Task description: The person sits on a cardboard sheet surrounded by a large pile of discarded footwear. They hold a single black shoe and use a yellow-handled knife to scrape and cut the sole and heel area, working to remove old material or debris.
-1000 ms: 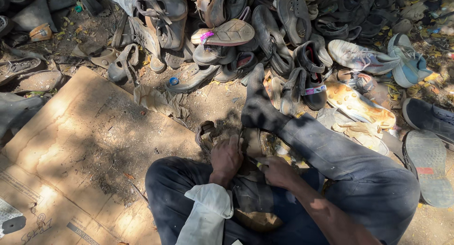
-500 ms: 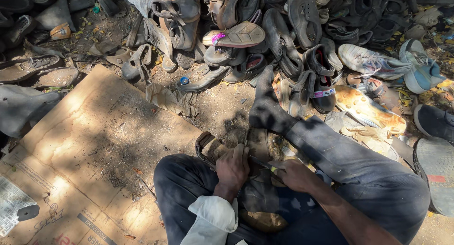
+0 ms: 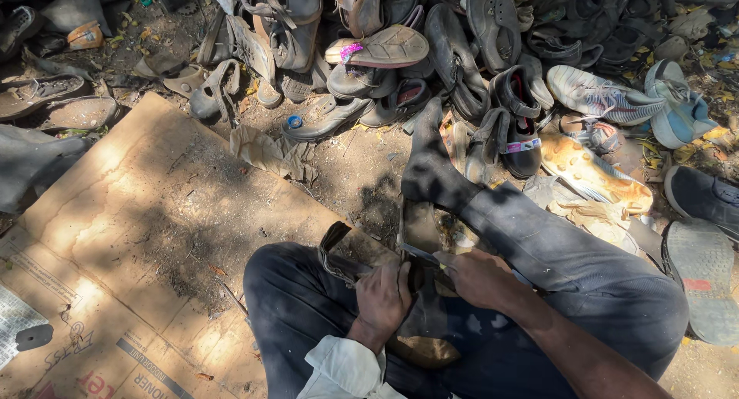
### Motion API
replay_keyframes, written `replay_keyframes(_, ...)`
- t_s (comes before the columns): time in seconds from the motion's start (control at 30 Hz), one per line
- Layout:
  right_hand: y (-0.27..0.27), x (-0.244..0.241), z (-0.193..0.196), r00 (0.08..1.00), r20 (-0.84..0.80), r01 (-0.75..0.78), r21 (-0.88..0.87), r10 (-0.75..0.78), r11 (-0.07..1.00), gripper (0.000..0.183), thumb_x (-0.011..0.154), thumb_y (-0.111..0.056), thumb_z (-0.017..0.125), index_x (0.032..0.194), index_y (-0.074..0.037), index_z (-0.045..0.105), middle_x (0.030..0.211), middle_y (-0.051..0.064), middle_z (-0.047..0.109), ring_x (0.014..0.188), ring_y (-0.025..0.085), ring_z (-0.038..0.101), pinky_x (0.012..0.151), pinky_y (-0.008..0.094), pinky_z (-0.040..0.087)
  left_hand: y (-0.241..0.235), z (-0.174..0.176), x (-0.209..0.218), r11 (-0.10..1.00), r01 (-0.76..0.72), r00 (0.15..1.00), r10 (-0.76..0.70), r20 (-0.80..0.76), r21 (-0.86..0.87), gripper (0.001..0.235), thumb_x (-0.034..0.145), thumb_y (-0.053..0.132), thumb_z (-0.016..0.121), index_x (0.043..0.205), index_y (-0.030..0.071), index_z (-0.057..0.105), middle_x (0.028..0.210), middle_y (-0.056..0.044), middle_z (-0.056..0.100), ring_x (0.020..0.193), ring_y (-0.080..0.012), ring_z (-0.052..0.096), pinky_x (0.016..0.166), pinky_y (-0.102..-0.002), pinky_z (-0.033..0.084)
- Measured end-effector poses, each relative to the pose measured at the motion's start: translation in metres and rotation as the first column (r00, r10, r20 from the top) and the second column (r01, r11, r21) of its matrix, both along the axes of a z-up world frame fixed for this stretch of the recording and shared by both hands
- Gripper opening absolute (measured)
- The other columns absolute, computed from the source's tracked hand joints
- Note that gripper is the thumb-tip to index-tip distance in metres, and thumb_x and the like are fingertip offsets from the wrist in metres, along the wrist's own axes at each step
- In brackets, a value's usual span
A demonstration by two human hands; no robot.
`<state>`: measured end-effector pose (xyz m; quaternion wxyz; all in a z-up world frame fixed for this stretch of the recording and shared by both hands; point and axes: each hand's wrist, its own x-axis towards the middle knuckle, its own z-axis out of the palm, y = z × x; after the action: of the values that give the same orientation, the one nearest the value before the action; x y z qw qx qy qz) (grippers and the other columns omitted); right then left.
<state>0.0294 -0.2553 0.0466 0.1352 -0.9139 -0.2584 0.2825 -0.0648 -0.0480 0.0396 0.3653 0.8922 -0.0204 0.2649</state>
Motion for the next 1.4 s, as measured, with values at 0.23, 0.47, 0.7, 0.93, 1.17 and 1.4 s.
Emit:
replay_keyframes(0.23,0.074,0.03,-0.026,0.985,-0.029,-0.171,-0.07,0.169,0.983,0.021,0.09,-0.016,0.065,0.106,-0.008,0.075,0.089,0.013,0.073,0.082,0.028,0.074,0.075,0.043,0.062,0.006,0.002,0.004,1.0,-0.023,0.996,0.023,0.089,-0.005,0.011,0.094,0.006,0.071,0.101,0.0,0.065,0.074,-0.015,0.067,0.064,-0.0318,0.067,0.058,-0.041,0.054)
replay_keyframes(0.47,-0.021,-0.015,0.037,0.957,-0.22,-0.21,-0.074,0.189,0.975,0.043,0.096,-0.017,0.057,0.136,-0.027,0.068,0.089,0.013,0.074,0.082,0.031,0.072,0.078,0.047,0.057,0.023,0.022,-0.01,0.92,-0.372,0.918,0.384,0.094,-0.126,0.014,0.091,0.009,0.07,0.102,0.001,0.067,0.075,-0.016,0.069,0.065,-0.0336,0.071,0.059,-0.042,0.055)
replay_keyframes(0.7,-0.045,0.0,0.06,0.778,-0.411,0.596,0.244,-0.475,0.765,0.051,0.098,-0.021,0.057,0.149,-0.021,0.057,0.068,0.013,0.055,0.061,0.014,0.049,0.058,0.035,0.045,0.093,0.047,-0.004,0.657,-0.674,0.716,0.694,-0.077,-0.338,0.022,0.106,0.019,0.066,0.105,-0.002,0.064,0.085,-0.013,0.07,0.075,-0.0166,0.066,0.07,-0.03,0.053)
replay_keyframes(0.93,-0.016,-0.036,-0.039,0.92,0.085,0.372,0.111,-0.382,0.922,0.045,0.093,-0.023,0.05,0.135,-0.011,0.062,0.09,0.026,0.071,0.087,0.043,0.069,0.084,0.055,0.053,-0.019,0.074,0.066,0.846,-0.118,0.93,0.278,0.24,-0.52,0.022,0.106,0.018,0.062,0.118,0.0,0.06,0.098,-0.013,0.073,0.08,-0.0202,0.073,0.069,-0.034,0.059)
replay_keyframes(1.17,-0.053,-0.042,-0.135,0.97,0.198,0.084,0.27,-0.141,0.959,0.036,0.09,-0.021,0.059,0.12,-0.001,0.065,0.108,0.025,0.071,0.107,0.044,0.067,0.092,0.053,0.051,-0.107,0.044,0.074,0.865,0.034,0.995,-0.074,-0.061,-0.5,0.023,0.103,0.018,0.063,0.117,0.0,0.064,0.092,-0.024,0.071,0.085,-0.0431,0.072,0.072,-0.047,0.056)
replay_keyframes(1.4,-0.035,-0.049,-0.102,0.936,0.108,0.248,0.473,-0.335,0.845,0.049,0.087,-0.024,0.067,0.13,0.0,0.062,0.116,0.03,0.068,0.112,0.046,0.063,0.096,0.05,0.048,-0.184,0.092,0.044,0.647,0.161,0.92,-0.373,-0.124,-0.745,0.035,0.105,0.027,0.055,0.121,-0.003,0.061,0.098,-0.018,0.074,0.09,-0.0308,0.073,0.079,-0.041,0.056)
